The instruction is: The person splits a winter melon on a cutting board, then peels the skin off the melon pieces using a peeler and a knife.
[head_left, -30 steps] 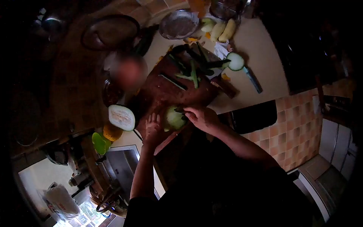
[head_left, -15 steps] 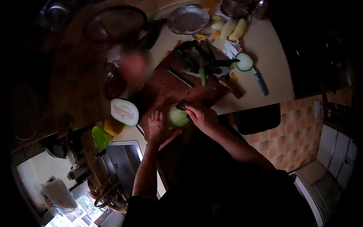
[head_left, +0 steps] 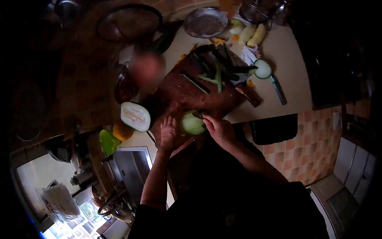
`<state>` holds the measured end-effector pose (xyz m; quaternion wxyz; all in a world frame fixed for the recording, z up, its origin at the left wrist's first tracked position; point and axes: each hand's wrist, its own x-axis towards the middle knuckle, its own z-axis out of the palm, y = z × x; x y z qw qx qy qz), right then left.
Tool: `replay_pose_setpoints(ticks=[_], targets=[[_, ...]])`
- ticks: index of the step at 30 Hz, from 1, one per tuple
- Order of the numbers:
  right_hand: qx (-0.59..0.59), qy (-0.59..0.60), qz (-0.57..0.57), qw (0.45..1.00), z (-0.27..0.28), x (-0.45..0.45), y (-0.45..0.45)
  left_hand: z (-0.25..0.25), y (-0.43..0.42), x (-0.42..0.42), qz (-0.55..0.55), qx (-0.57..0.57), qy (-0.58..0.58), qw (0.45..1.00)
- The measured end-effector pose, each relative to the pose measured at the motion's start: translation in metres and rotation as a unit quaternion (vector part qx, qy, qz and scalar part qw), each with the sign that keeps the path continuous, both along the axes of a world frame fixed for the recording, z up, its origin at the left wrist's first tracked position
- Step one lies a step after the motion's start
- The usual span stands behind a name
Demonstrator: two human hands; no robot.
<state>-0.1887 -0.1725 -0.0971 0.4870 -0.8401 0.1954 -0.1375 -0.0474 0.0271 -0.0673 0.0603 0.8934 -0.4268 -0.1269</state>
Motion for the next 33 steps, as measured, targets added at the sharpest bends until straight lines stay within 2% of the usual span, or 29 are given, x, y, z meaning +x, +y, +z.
replay_pose_setpoints(ticks=[3, 7, 10, 13, 16, 19, 23, 25, 28, 33], targets=[[0.0, 0.019, 0.011, 1.0, 0.008, 0.015, -0.01, -0.007, -0.004, -0.004, 0.039, -0.018, -0.017, 0.999], [-0.02, -0.041, 0.031, 0.998, -0.012, 0.057, -0.027, -0.009, -0.026, -0.01, 0.131, -0.03, -0.048, 0.99], [-0.019, -0.037, 0.045, 0.998, -0.009, 0.061, -0.034, -0.018, -0.026, -0.007, 0.105, -0.03, -0.11, 0.988], [-0.039, -0.075, 0.026, 0.996, 0.0, 0.051, -0.031, -0.027, -0.018, -0.005, 0.129, -0.03, -0.097, 0.986], [-0.037, 0.008, 0.033, 0.999, 0.012, 0.04, -0.032, -0.023, -0.021, -0.006, 0.164, 0.01, -0.032, 0.986], [-0.021, -0.105, 0.015, 0.994, -0.003, 0.039, -0.032, -0.023, -0.022, -0.006, 0.146, -0.042, -0.061, 0.986], [-0.029, -0.034, 0.046, 0.998, -0.016, 0.042, -0.036, -0.013, -0.024, -0.007, 0.122, 0.001, -0.068, 0.99], [-0.021, -0.018, 0.079, 0.996, 0.002, 0.047, -0.046, 0.001, -0.04, -0.003, 0.095, 0.014, -0.063, 0.993], [-0.002, 0.032, 0.1, 0.995, -0.001, 0.049, -0.048, 0.016, -0.061, -0.01, 0.062, 0.054, -0.073, 0.994], [-0.002, -0.002, 0.066, 0.998, 0.001, 0.032, -0.048, 0.015, -0.059, -0.007, 0.059, 0.104, -0.06, 0.991]])
